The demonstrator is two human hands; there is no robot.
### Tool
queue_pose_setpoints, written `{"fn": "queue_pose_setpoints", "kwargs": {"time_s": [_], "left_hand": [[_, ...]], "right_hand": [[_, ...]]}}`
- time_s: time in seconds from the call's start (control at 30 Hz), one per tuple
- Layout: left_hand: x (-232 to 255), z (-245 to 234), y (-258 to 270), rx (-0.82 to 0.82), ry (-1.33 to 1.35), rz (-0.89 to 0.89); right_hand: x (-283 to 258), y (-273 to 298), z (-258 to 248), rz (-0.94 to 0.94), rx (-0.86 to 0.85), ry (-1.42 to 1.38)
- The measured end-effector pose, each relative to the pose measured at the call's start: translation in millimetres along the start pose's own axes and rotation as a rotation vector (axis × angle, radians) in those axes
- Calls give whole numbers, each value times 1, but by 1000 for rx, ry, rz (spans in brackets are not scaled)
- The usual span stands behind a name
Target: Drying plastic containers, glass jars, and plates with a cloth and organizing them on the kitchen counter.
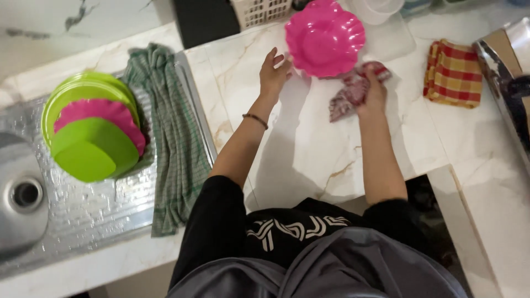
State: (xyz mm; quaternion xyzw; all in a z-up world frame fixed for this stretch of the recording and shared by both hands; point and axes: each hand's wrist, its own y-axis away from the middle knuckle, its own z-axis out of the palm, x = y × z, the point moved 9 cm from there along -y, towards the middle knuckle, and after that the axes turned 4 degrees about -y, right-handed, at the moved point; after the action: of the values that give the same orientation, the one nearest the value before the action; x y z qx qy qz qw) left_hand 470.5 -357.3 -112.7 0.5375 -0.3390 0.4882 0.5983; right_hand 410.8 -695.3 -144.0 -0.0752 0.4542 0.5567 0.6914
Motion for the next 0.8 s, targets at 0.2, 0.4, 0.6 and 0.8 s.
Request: {"fn": "queue_pose_setpoints", "kwargs": {"time_s": [0.2,0.4,0.6,0.8], "left_hand": [[48,-114,147,-9,-120,372],[32,-260,311,263,-81,301],[18,-358,407,616,150,306],[50,-423,443,658,64,405]], "right_hand": [[-19,114,-11,149,-400,-268],[-24,218,6,142,-366,-159],[39,261,77,262,-459,-106],[145,331,187,484,-685,73]]}}
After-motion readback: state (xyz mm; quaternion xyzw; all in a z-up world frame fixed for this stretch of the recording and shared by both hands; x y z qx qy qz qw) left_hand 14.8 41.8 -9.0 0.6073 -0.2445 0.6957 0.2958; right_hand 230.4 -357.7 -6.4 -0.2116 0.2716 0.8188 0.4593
